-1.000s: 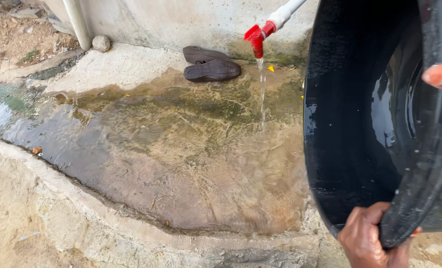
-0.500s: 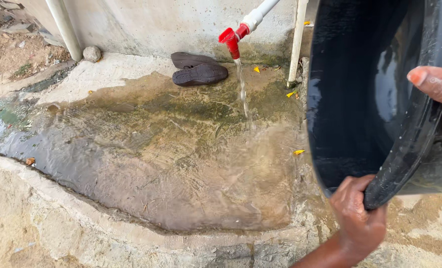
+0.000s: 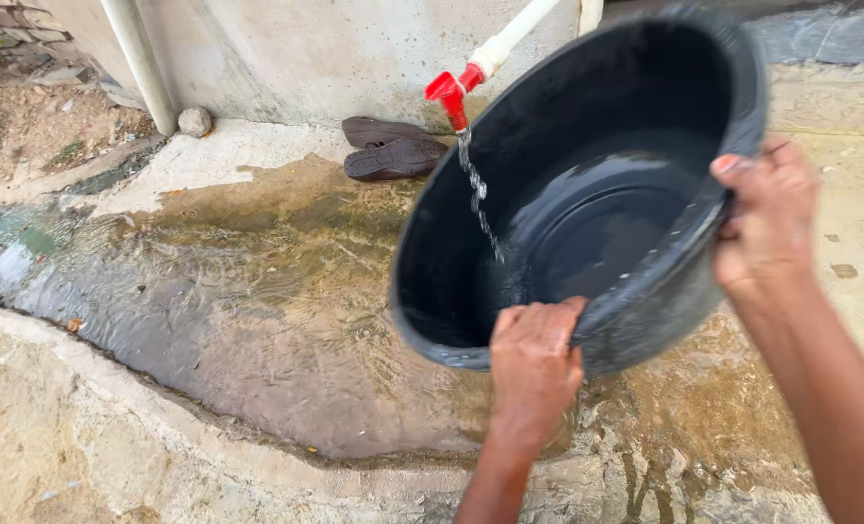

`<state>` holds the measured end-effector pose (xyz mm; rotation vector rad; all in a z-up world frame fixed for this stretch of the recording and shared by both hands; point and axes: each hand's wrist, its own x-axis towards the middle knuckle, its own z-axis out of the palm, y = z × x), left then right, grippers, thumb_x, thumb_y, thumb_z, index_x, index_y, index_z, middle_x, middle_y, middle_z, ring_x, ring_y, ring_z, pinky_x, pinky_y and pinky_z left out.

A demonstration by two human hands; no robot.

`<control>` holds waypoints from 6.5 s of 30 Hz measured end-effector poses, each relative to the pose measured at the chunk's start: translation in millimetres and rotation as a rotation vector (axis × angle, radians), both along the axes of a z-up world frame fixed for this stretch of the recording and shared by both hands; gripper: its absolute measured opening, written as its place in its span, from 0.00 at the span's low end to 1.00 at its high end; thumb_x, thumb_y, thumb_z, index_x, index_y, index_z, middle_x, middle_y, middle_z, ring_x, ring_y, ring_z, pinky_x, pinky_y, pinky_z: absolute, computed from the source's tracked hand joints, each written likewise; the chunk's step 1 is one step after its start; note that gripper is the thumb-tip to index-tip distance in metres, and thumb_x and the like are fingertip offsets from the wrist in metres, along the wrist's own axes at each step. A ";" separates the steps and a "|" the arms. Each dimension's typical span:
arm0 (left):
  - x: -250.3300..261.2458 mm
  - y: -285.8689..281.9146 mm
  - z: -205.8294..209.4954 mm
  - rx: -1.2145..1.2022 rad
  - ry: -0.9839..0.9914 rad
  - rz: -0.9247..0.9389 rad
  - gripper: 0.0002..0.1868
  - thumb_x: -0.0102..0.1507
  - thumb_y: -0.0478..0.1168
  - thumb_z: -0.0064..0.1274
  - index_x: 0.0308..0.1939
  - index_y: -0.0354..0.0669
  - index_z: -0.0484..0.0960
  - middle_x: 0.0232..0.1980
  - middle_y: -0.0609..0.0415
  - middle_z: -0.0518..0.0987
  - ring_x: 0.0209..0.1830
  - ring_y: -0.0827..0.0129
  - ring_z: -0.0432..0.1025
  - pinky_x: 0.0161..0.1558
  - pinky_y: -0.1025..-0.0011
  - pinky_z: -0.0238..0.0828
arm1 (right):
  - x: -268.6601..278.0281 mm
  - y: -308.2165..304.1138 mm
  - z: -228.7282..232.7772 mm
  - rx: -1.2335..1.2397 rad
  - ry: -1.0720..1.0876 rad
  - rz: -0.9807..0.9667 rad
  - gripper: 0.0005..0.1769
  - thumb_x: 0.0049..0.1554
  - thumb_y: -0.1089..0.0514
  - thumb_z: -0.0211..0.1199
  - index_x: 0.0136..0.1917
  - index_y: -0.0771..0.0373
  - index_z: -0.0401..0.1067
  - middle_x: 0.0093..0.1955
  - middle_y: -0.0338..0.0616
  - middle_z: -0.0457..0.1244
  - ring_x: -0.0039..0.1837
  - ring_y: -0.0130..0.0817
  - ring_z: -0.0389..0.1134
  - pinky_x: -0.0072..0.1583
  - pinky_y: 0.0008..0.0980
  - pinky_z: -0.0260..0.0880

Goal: The person picks up a bucket of laundry, carries it outside to a water tap, and rinses individual pieces of clothing one at a time under the running water.

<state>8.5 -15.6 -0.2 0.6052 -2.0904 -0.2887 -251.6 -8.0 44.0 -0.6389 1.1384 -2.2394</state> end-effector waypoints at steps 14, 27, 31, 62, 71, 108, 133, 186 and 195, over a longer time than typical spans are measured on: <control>15.0 -85.9 -68.1 0.247 -0.847 0.101 0.26 0.54 0.36 0.66 0.57 0.51 0.80 0.46 0.55 0.84 0.55 0.64 0.74 0.58 0.57 0.62 | 23.8 -68.2 -205.4 0.300 -0.210 0.113 0.14 0.58 0.55 0.66 0.50 0.53 0.61 0.37 0.30 0.60 0.36 0.22 0.58 0.38 0.25 0.58; -4.3 -108.5 -61.8 0.417 -0.848 0.150 0.44 0.54 0.53 0.66 0.74 0.58 0.67 0.69 0.61 0.72 0.69 0.64 0.63 0.74 0.42 0.41 | 34.8 -81.1 -188.3 0.517 0.019 0.328 0.26 0.55 0.46 0.69 0.55 0.59 0.59 0.35 0.35 0.62 0.32 0.26 0.62 0.36 0.31 0.65; -18.4 -100.9 -71.7 0.224 -0.565 0.111 0.38 0.55 0.51 0.64 0.69 0.53 0.71 0.66 0.58 0.75 0.68 0.61 0.66 0.71 0.42 0.50 | 10.4 -86.5 -224.0 0.548 0.042 0.317 0.24 0.57 0.44 0.68 0.54 0.59 0.62 0.34 0.35 0.61 0.32 0.27 0.63 0.39 0.29 0.68; -246.4 -120.0 -228.6 0.612 -0.341 -0.265 0.24 0.65 0.33 0.50 0.66 0.44 0.75 0.63 0.38 0.77 0.64 0.44 0.69 0.63 0.55 0.67 | -84.2 -70.9 -403.3 1.133 1.318 0.005 0.37 0.49 0.50 0.70 0.71 0.56 0.66 0.74 0.48 0.57 0.77 0.47 0.51 0.75 0.60 0.43; -195.6 -135.5 -355.4 0.535 -0.618 -0.073 0.31 0.67 0.35 0.49 0.75 0.44 0.63 0.63 0.36 0.74 0.63 0.43 0.69 0.63 0.51 0.64 | -103.2 -32.4 -353.3 1.133 1.223 -0.092 0.20 0.51 0.63 0.63 0.58 0.55 0.77 0.67 0.46 0.62 0.73 0.44 0.58 0.72 0.58 0.52; -180.9 -106.3 -329.5 0.862 0.024 -0.009 0.07 0.65 0.38 0.55 0.43 0.39 0.84 0.39 0.49 0.86 0.37 0.62 0.81 0.42 0.65 0.74 | -63.2 -55.5 -347.5 0.960 0.897 0.250 0.21 0.61 0.43 0.62 0.56 0.61 0.77 0.42 0.49 0.71 0.42 0.40 0.73 0.48 0.43 0.72; -173.3 -95.2 -259.0 0.696 -0.063 -0.037 0.09 0.65 0.35 0.55 0.47 0.40 0.87 0.44 0.49 0.87 0.41 0.60 0.82 0.42 0.63 0.76 | -74.1 -59.3 -370.2 0.873 0.639 0.407 0.17 0.64 0.48 0.57 0.45 0.62 0.77 0.34 0.41 0.71 0.34 0.24 0.71 0.40 0.29 0.73; -191.9 -105.8 -283.0 1.745 0.338 -0.539 0.54 0.62 0.78 0.29 0.82 0.47 0.43 0.85 0.54 0.47 0.85 0.65 0.40 0.77 0.49 0.33 | -87.6 -41.5 -370.2 0.939 0.225 0.341 0.22 0.59 0.65 0.57 0.67 0.55 0.72 0.59 0.42 0.70 0.54 0.32 0.74 0.57 0.31 0.75; -190.8 -98.4 -265.0 1.751 0.380 -0.569 0.49 0.63 0.75 0.27 0.82 0.56 0.43 0.84 0.53 0.50 0.84 0.59 0.47 0.77 0.47 0.38 | -99.0 -33.6 -378.5 0.724 0.198 0.341 0.20 0.60 0.65 0.58 0.66 0.64 0.71 0.55 0.46 0.70 0.52 0.31 0.74 0.51 0.28 0.76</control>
